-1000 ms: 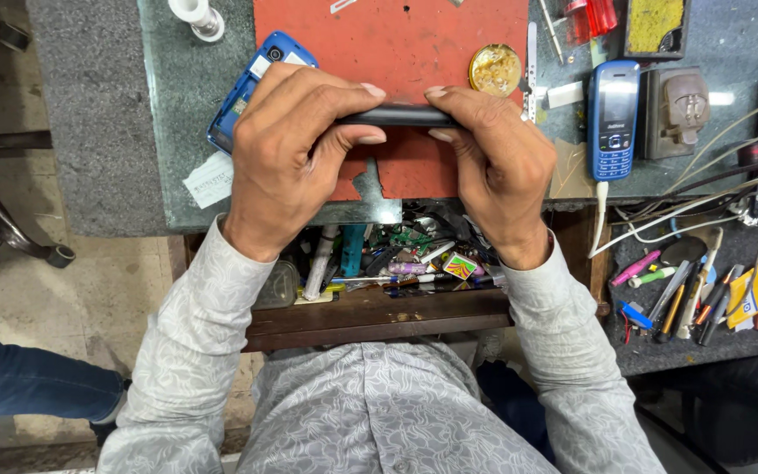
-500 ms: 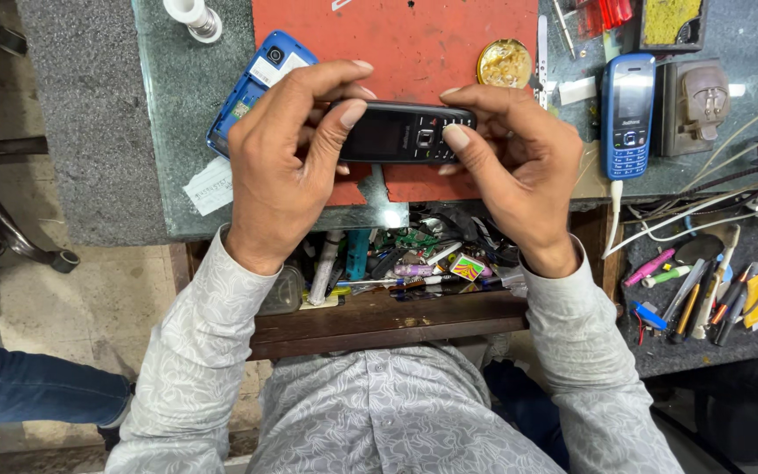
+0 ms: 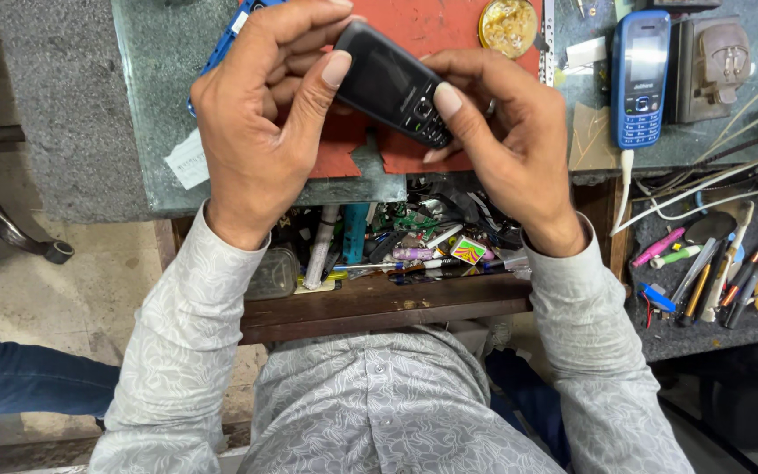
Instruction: The person disassembles a feature phone at a repair bench, prying open its housing and working on the internal components with a small metal tool. They press the keypad to test the phone, then reattach the back cover and continue adjusting the blue phone's parts.
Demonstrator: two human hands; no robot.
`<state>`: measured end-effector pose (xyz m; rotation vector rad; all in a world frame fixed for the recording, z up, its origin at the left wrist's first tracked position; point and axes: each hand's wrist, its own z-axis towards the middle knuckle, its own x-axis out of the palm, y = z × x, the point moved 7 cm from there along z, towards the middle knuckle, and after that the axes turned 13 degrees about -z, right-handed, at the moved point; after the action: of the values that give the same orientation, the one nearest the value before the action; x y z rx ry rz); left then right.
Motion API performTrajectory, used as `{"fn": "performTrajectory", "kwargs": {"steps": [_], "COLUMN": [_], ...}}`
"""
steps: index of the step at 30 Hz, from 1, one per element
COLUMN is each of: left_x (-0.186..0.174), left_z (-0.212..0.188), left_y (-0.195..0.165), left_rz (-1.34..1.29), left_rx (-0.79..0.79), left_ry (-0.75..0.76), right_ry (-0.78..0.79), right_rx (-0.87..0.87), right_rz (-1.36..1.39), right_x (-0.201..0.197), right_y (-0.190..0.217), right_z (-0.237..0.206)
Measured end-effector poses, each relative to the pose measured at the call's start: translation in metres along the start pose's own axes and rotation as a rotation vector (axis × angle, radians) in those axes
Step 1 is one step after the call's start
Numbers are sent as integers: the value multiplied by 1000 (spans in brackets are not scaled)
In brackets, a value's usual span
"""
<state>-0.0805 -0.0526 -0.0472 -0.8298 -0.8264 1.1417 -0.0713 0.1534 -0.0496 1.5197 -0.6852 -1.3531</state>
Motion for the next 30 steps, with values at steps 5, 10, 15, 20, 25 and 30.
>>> {"fn": "performTrajectory", "kwargs": {"steps": [5,10,15,20,25,30], "left_x": [4,2,1,-1,-25,-34], "left_z": [-8,-16,-25,-31,-36,-40], "left_y": [-12,-10,-13,-17,-44,-77], "left_rz": [38,-3,89,93,49,735], "left_rx": [75,25,107,133,200,257], "left_ry": [49,31,14,-26,-181,-210], "right_ry": [-46,-85,-35,-21,-274,-541], "right_rx": [-62,-127,-144,-241,-117,-162], "right_rz": [33,47,43,-31,97,126], "right_x": [1,2,5,4,-19,-52], "right_y": [0,6,10,23,15,-7], "right_z": [-10,-20,-27,-37,-47,-50]}}
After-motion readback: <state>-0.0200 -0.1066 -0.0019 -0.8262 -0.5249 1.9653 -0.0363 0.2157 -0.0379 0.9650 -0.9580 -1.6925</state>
